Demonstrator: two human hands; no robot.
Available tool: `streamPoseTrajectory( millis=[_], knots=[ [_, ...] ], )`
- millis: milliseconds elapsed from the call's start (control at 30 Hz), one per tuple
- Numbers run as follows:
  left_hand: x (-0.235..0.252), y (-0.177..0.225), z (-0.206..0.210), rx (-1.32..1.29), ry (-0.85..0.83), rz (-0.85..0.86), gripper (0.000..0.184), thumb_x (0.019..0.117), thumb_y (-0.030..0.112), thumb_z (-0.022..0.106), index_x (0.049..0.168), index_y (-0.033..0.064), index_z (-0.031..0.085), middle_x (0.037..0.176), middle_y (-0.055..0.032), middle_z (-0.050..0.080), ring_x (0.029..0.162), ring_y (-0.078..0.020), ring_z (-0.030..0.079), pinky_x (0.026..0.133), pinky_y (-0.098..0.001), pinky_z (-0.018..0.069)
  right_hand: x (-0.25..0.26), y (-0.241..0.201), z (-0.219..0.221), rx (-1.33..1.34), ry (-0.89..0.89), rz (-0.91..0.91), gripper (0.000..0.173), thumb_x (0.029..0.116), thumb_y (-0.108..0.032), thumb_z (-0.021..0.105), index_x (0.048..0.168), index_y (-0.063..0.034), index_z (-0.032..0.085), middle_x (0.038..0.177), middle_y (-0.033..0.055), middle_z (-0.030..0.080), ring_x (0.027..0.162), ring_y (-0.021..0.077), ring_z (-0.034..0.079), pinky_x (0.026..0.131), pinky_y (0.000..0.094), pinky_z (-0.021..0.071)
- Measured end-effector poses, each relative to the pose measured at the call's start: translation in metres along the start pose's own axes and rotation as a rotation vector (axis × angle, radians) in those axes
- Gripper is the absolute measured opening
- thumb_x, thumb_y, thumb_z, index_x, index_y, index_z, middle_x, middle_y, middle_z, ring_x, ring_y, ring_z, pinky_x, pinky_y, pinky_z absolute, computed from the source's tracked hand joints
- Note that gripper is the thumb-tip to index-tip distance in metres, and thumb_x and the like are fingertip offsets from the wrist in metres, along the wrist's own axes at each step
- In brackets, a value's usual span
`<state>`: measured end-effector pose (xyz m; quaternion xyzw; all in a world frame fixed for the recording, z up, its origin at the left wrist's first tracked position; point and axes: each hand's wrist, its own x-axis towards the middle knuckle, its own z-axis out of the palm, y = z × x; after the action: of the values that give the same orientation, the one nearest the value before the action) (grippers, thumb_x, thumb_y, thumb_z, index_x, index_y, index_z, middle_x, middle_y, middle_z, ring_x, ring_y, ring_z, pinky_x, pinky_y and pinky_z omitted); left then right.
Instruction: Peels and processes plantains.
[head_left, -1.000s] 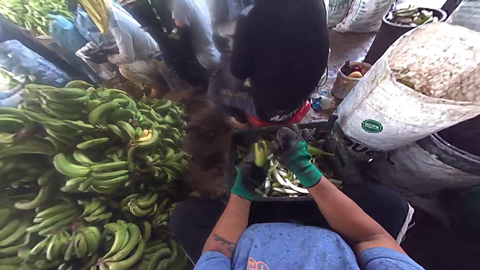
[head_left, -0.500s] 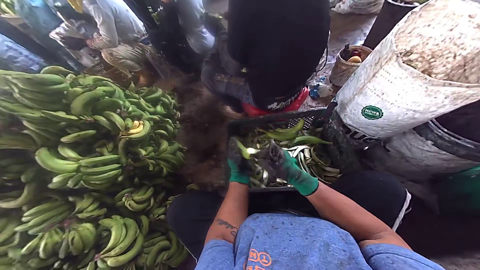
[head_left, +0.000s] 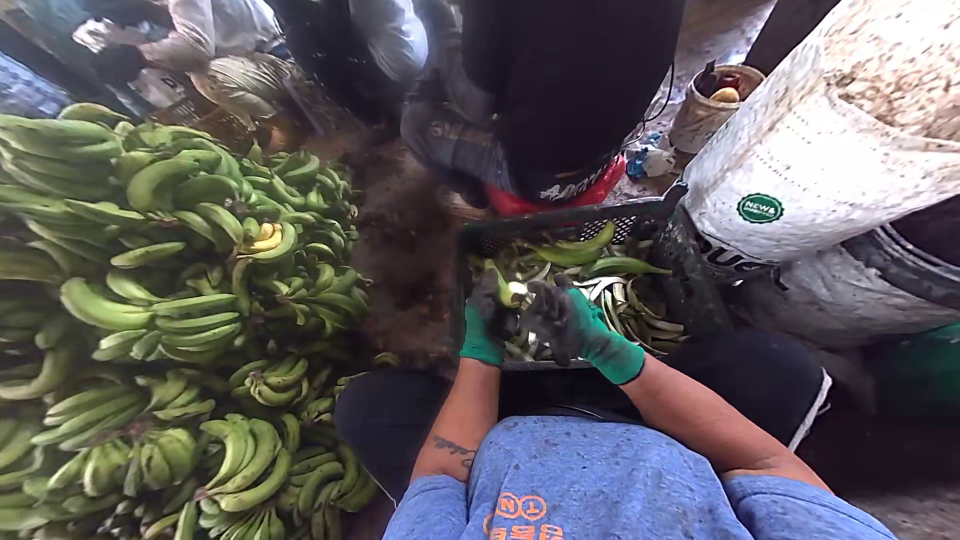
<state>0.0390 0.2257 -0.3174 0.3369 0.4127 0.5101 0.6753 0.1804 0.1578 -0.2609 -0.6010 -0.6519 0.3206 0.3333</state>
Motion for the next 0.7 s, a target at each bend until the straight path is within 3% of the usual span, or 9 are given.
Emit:
streamPoseTrajectory(
  millis=[33,100,200,367,467,500,567,633,700],
  knots=[
    [0.000,-0.002,0.000,-0.176,-0.001,-0.001,0.030,0.1086,0.039,0.043,0.112,0.0166,0.062,0.089,0.0003,0.065,0.076,-0.0098,0.064,0.065,-0.0281,0.0554,-0.003,0.004,-0.004,0.194,0.021,0.049,0.031,0.0886,-0.012,0.074,0.114,0.0035,0.067,0.090,0.0091,0.070,0.081,0.0147,0.068,0.080,0.0352,0.0583],
    [-0.003,-0.003,0.000,-0.486,0.025,-0.005,0.028,0.1085,0.041,0.042,0.117,0.0210,0.059,0.098,0.0012,0.067,0.087,-0.0107,0.067,0.075,-0.0295,0.0582,-0.015,0.012,-0.009,0.631,-0.018,0.088,0.010,0.0916,-0.013,0.067,0.097,-0.0047,0.064,0.078,0.0002,0.070,0.072,0.0074,0.067,0.070,0.0267,0.0583],
    [-0.005,-0.003,-0.007,-0.558,0.027,-0.095,0.034,0.1069,0.049,0.042,0.117,0.0212,0.058,0.099,-0.0013,0.068,0.083,-0.0116,0.068,0.067,-0.0287,0.0591,-0.038,0.026,-0.013,0.826,-0.343,-0.006,0.038,0.0950,-0.045,0.060,0.090,-0.0113,0.077,0.094,0.0022,0.078,0.093,0.0116,0.071,0.086,0.0308,0.0571],
    [-0.006,0.009,-0.006,-0.361,-0.131,-0.242,0.045,0.1072,0.054,0.036,0.123,0.0187,0.059,0.104,-0.0062,0.071,0.065,-0.0128,0.067,0.050,-0.0241,0.0543,-0.047,0.029,-0.015,0.964,-0.590,-0.077,0.028,0.0970,-0.037,0.064,0.097,-0.0116,0.075,0.098,0.0041,0.078,0.095,0.0138,0.073,0.088,0.0307,0.0589],
    [-0.010,0.018,0.000,-0.145,-0.239,-0.188,0.041,0.1098,0.049,0.034,0.133,0.0234,0.056,0.095,-0.0047,0.071,0.054,-0.0088,0.059,0.042,-0.0211,0.0468,-0.029,0.024,-0.028,0.415,-0.283,0.060,0.010,0.0919,-0.015,0.070,0.095,-0.0080,0.064,0.077,-0.0056,0.065,0.072,0.0018,0.063,0.068,0.0214,0.0551],
    [-0.011,0.020,0.003,-0.096,-0.280,-0.156,0.040,0.1103,0.047,0.033,0.135,0.0259,0.056,0.090,-0.0031,0.070,0.052,-0.0072,0.056,0.042,-0.0202,0.0451,-0.019,0.020,-0.029,0.083,-0.247,0.127,0.018,0.0930,-0.017,0.073,0.102,-0.0030,0.065,0.079,0.0033,0.062,0.073,0.0119,0.060,0.069,0.0327,0.0533],
    [-0.016,0.023,0.008,0.030,-0.278,-0.054,0.040,0.1109,0.042,0.034,0.138,0.0250,0.058,0.089,-0.0007,0.068,0.060,-0.0067,0.059,0.050,-0.0223,0.0505,-0.004,0.012,-0.025,-0.347,-0.287,0.154,0.032,0.0928,-0.026,0.075,0.110,-0.0007,0.067,0.093,0.0160,0.068,0.090,0.0316,0.067,0.093,0.0542,0.0514],
    [-0.016,0.021,0.005,0.084,-0.249,-0.016,0.038,0.1100,0.043,0.038,0.130,0.0219,0.063,0.089,-0.0004,0.070,0.068,-0.0081,0.064,0.058,-0.0256,0.0553,0.001,0.007,-0.019,-0.513,-0.334,0.000,0.033,0.0927,-0.030,0.074,0.105,-0.0004,0.069,0.094,0.0158,0.071,0.096,0.0330,0.068,0.114,0.0557,0.0361],
    [-0.016,0.019,0.000,0.055,-0.192,-0.099,0.042,0.1076,0.051,0.038,0.116,0.0200,0.064,0.078,-0.0009,0.067,0.060,-0.0093,0.062,0.051,-0.0258,0.0522,-0.002,-0.002,-0.014,-0.559,-0.368,-0.148,0.034,0.0914,-0.031,0.075,0.106,0.0001,0.071,0.100,0.0165,0.072,0.104,0.0340,0.068,0.121,0.0578,0.0266]
  ],
)
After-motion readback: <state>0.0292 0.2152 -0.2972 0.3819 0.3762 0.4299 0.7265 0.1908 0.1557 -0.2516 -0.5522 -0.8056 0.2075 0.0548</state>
